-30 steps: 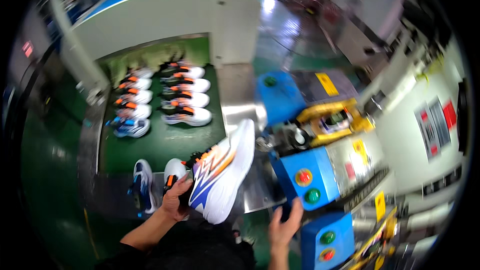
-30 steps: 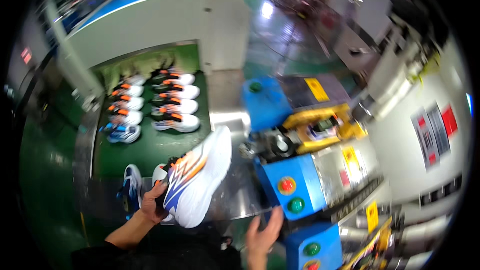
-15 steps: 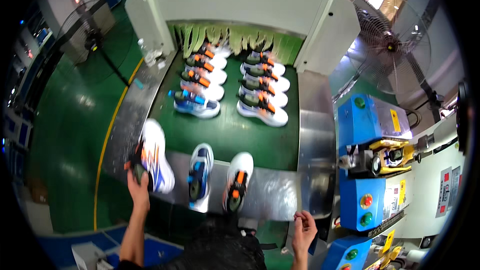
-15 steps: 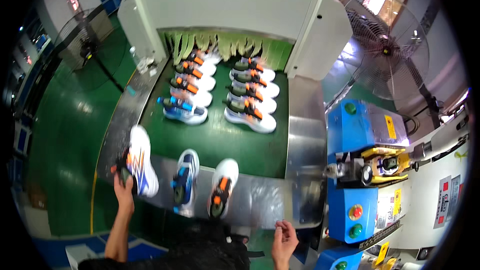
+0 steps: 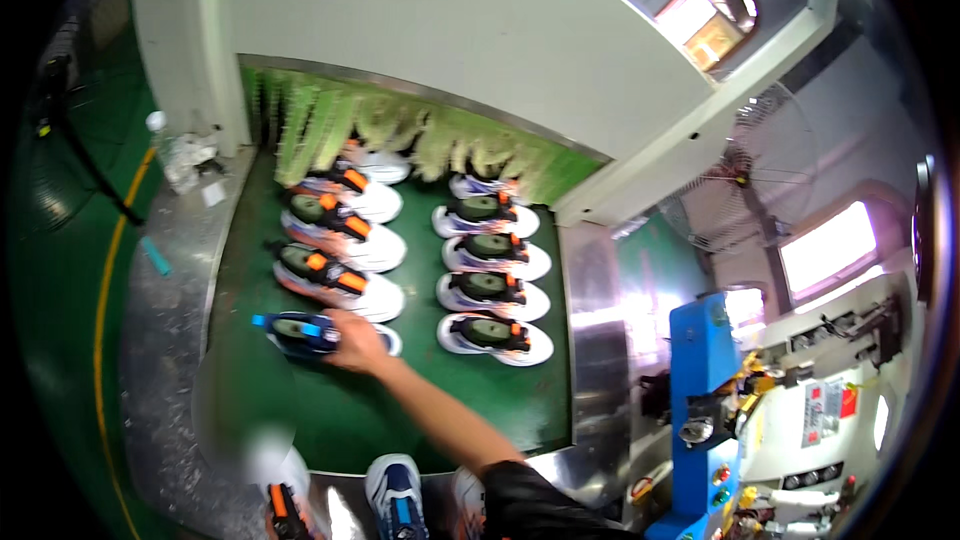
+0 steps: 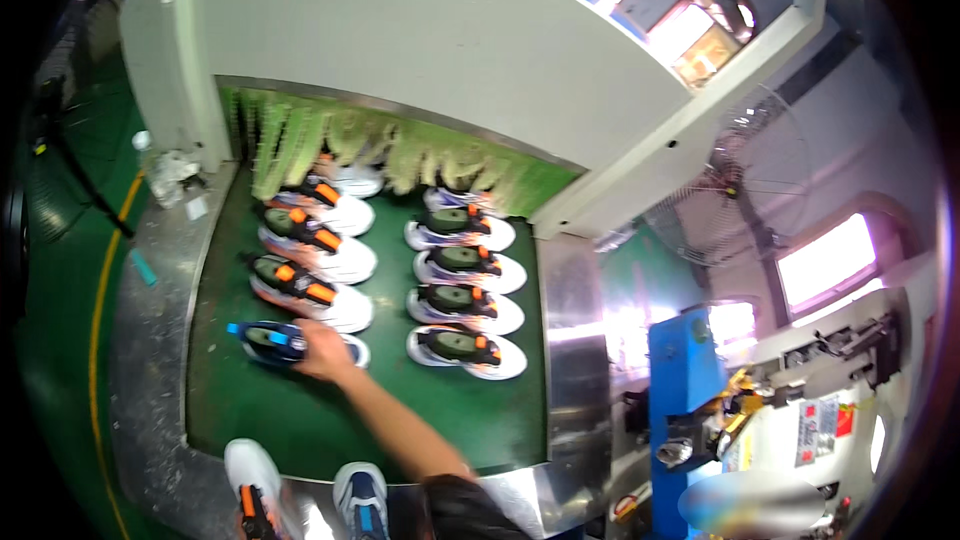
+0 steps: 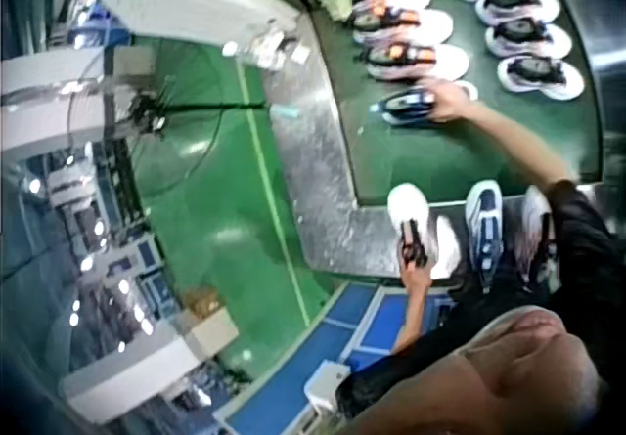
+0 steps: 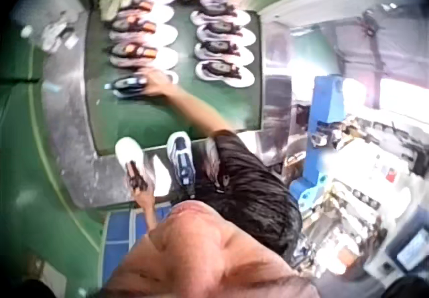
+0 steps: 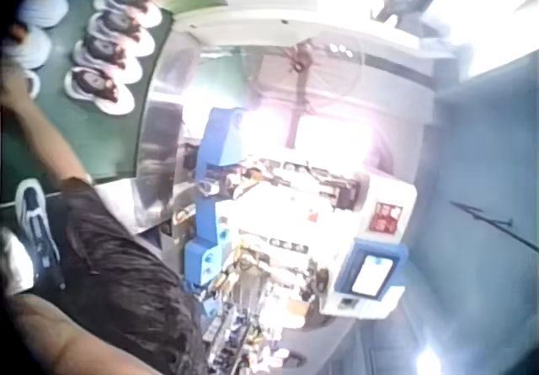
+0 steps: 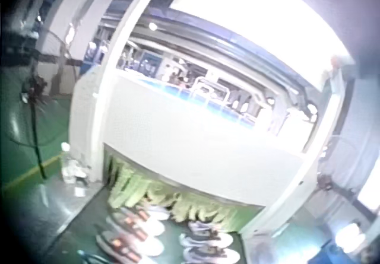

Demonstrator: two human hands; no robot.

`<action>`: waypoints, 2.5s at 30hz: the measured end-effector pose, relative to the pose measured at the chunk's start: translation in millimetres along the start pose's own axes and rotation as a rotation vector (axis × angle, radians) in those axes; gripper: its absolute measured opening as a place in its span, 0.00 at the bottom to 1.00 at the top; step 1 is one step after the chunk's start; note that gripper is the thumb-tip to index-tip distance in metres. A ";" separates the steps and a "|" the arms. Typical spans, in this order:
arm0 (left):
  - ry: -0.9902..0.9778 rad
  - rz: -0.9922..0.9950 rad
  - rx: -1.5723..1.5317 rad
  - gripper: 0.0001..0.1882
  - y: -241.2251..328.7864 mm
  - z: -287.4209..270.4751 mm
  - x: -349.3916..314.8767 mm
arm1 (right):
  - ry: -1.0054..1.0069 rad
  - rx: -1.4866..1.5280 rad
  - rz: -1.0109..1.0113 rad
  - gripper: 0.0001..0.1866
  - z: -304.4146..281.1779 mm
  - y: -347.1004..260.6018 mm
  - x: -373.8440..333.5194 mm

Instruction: The person picks up shoes from a conveyor belt, fits them individually onto the shoe lasts of a lasting machine, and initiates the machine cycle by pressing buttons and using a hand lever.

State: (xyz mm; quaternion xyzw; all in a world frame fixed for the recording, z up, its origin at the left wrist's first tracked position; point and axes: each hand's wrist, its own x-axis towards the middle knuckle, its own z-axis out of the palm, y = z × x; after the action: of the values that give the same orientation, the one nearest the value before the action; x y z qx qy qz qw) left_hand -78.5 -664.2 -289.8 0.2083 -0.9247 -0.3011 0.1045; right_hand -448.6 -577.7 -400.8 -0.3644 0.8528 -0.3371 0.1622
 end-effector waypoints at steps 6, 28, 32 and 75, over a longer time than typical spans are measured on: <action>0.020 -0.340 -0.234 0.29 -32.5 2.5 -37.0 | -0.173 0.329 0.468 0.35 -36.8 -89.8 -55.0; -1.643 0.166 -1.256 0.40 381.6 43.4 -191.1 | 1.261 0.772 0.159 0.41 -114.9 -246.3 -681.7; -1.616 0.246 -1.301 0.47 441.8 88.7 -353.9 | 1.457 1.236 0.246 0.32 -90.6 -237.1 -872.5; -1.074 -0.356 -1.167 0.42 464.8 146.2 -403.1 | 1.558 -0.067 1.773 0.37 -289.3 70.0 -1236.2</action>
State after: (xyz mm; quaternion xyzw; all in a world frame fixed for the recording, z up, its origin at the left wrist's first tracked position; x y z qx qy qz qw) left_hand 84.4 -68.3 -154.7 0.0914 -0.4957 -0.8057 -0.3111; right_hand 207.3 493.4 -202.6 0.6552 0.6852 -0.2154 -0.2341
